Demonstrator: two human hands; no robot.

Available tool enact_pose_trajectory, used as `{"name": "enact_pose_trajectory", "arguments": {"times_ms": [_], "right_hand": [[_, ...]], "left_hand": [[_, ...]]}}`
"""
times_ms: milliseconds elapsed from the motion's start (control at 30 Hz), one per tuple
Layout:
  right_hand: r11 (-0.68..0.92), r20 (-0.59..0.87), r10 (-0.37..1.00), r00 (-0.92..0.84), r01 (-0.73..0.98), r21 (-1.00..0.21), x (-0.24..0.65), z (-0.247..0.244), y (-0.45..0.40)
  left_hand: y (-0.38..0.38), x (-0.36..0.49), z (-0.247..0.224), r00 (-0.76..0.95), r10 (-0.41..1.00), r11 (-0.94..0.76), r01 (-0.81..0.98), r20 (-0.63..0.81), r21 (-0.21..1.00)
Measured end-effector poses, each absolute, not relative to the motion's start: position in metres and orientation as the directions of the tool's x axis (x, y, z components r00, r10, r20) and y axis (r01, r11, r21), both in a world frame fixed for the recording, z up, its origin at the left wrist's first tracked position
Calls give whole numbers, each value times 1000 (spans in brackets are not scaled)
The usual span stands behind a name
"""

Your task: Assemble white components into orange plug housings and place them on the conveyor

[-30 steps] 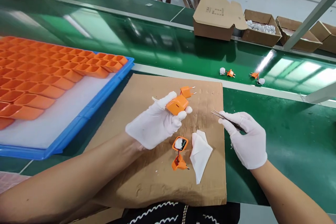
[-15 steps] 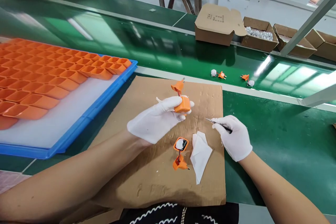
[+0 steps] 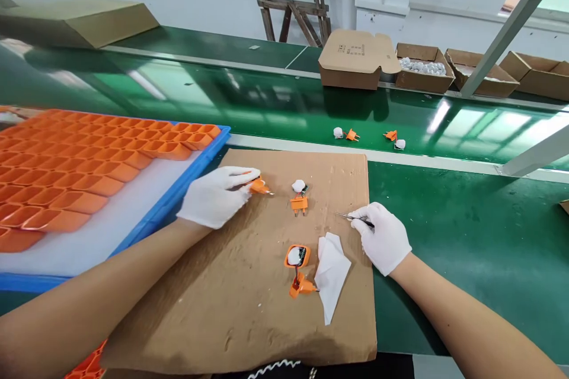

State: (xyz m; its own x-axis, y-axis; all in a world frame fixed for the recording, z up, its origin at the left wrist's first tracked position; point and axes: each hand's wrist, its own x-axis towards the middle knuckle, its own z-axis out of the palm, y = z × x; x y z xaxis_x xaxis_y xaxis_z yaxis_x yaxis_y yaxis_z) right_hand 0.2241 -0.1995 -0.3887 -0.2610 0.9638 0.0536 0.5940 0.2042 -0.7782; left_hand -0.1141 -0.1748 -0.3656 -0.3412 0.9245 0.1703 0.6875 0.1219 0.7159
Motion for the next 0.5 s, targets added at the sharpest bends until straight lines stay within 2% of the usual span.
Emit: {"name": "enact_pose_trajectory", "arguments": {"times_ms": [100,267,367,500], "right_hand": [[181,53,970,-236,561,-808,223,-390,-200],[164,47,976,-211,584,-795,225,-380,-191],[146,41,984,-176,642,-752,228,-367,-170],[88,40,996,-81,767,-635,239,-354,-120]], "left_hand": [[-147,-128,-363,-317,940,150,719,127,679],[-64,-131,-352,-394,910,214,714,129,667],[-17,-127,-349,-374,918,203,729,133,653],[14,-126,-347,-315,948,205,731,55,651]]}}
